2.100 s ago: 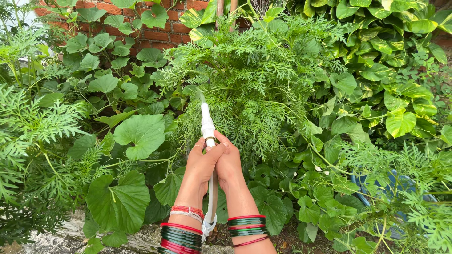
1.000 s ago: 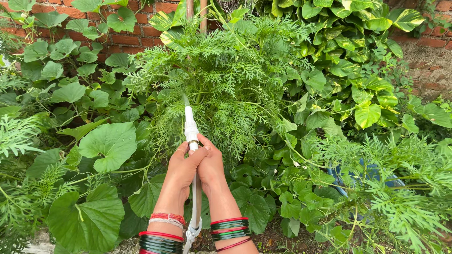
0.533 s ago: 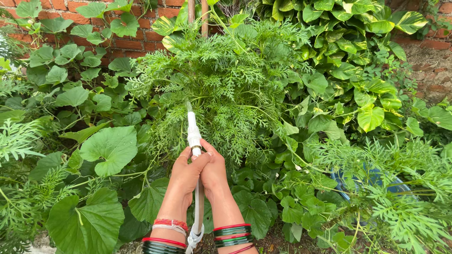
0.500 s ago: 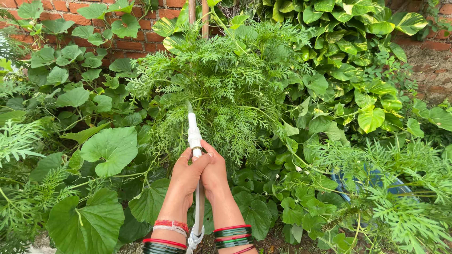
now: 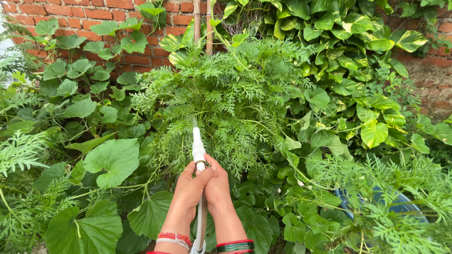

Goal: The person waters green leafy plants in a backyard using a white hose, directing the water stream onto various parts of the foliage.

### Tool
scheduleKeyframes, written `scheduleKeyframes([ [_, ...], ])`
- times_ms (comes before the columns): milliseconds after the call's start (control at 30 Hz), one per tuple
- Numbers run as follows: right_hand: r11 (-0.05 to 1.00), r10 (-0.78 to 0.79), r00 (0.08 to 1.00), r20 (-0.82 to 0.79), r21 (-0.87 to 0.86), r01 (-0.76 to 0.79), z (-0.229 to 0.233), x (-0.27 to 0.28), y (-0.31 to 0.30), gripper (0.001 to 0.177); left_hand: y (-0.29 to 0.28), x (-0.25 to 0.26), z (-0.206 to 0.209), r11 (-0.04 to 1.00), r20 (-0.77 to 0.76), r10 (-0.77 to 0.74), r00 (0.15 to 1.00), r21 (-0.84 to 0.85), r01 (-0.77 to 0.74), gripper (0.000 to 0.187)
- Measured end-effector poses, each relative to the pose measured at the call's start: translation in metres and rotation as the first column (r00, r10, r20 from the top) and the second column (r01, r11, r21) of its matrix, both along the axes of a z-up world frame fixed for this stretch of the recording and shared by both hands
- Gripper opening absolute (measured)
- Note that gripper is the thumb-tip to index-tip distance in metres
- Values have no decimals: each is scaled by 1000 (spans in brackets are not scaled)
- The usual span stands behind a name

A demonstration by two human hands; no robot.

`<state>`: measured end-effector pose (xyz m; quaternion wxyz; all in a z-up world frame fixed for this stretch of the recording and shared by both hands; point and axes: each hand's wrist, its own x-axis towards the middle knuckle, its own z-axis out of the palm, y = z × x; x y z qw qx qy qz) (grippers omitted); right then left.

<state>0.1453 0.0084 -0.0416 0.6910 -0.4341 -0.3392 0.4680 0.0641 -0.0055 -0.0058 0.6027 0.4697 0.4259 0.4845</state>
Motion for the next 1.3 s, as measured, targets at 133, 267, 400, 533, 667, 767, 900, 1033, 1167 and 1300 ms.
scheduleKeyframes([
  [133,1000,-3,1000,8,-24,3,1,5,-2,59,0,5,0,1000,12,-7,1000,-16,7,80],
  [267,999,4,1000,-4,-41,-4,4,9,-2,59,0,9,2,999,2,-7,1000,-45,7,82],
  [400,998,9,1000,11,-61,-9,4,13,-1,60,1,13,1,999,-9,-5,1000,-41,5,82],
  [533,998,7,1000,-2,-64,-7,4,17,1,61,1,17,3,999,22,-11,1000,-33,12,78],
  [667,998,0,1000,-19,-57,-1,4,20,3,60,1,20,6,998,30,-41,999,-42,42,74],
  [767,998,-10,1000,-21,-70,8,4,23,3,60,2,21,7,998,7,-34,999,-52,34,77],
  [900,999,-18,1000,-17,-37,18,0,23,7,59,7,22,3,998,0,-32,999,-61,32,79],
  [1033,1000,-17,1000,-6,-23,17,1,22,7,60,12,22,1,998,36,-44,998,-37,45,80],
  [1167,997,-39,999,2,-64,39,8,19,5,59,11,19,3,997,52,-64,997,-33,66,72],
  [1300,997,-59,998,-28,-43,57,8,18,8,48,22,22,9,999,-9,-34,999,-21,34,79],
])
